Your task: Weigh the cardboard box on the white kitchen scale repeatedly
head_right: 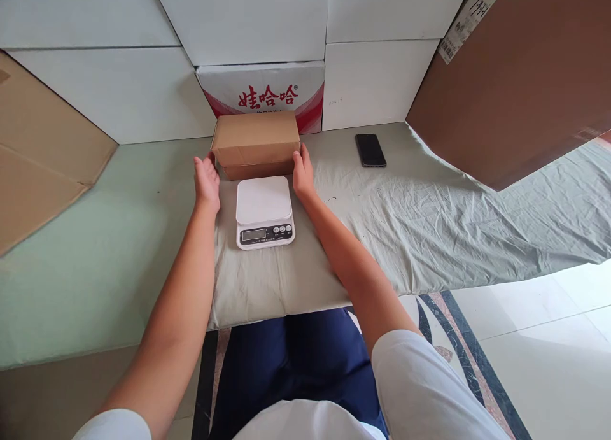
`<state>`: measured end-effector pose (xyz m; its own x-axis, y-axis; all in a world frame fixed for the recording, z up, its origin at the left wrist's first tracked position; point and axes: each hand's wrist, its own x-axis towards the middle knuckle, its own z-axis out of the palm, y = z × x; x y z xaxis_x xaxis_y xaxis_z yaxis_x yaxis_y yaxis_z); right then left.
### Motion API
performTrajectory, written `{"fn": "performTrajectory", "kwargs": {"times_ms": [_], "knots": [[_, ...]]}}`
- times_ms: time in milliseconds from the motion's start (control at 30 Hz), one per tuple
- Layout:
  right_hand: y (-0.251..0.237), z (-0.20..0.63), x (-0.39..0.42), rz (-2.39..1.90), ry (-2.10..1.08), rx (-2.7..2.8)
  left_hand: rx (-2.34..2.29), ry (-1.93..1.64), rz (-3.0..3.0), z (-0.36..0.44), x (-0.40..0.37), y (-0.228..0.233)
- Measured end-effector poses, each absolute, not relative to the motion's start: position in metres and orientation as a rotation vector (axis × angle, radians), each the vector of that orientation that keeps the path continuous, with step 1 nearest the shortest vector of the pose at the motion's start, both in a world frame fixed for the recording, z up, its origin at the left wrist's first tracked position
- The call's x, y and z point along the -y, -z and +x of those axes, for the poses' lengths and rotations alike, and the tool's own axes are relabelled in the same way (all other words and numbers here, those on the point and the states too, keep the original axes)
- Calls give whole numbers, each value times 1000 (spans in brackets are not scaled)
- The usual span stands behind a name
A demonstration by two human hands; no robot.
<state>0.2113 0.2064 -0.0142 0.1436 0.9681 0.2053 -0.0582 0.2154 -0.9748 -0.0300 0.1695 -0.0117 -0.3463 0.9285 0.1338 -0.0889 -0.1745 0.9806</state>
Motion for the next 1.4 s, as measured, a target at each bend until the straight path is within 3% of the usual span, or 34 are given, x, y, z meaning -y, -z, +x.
{"fn": "performTrajectory", "kwargs": {"times_ms": [1400], "knots": [[4,214,-191,-919,-1012,1303,-1216,-1611,1125,-18,-165,12]]}}
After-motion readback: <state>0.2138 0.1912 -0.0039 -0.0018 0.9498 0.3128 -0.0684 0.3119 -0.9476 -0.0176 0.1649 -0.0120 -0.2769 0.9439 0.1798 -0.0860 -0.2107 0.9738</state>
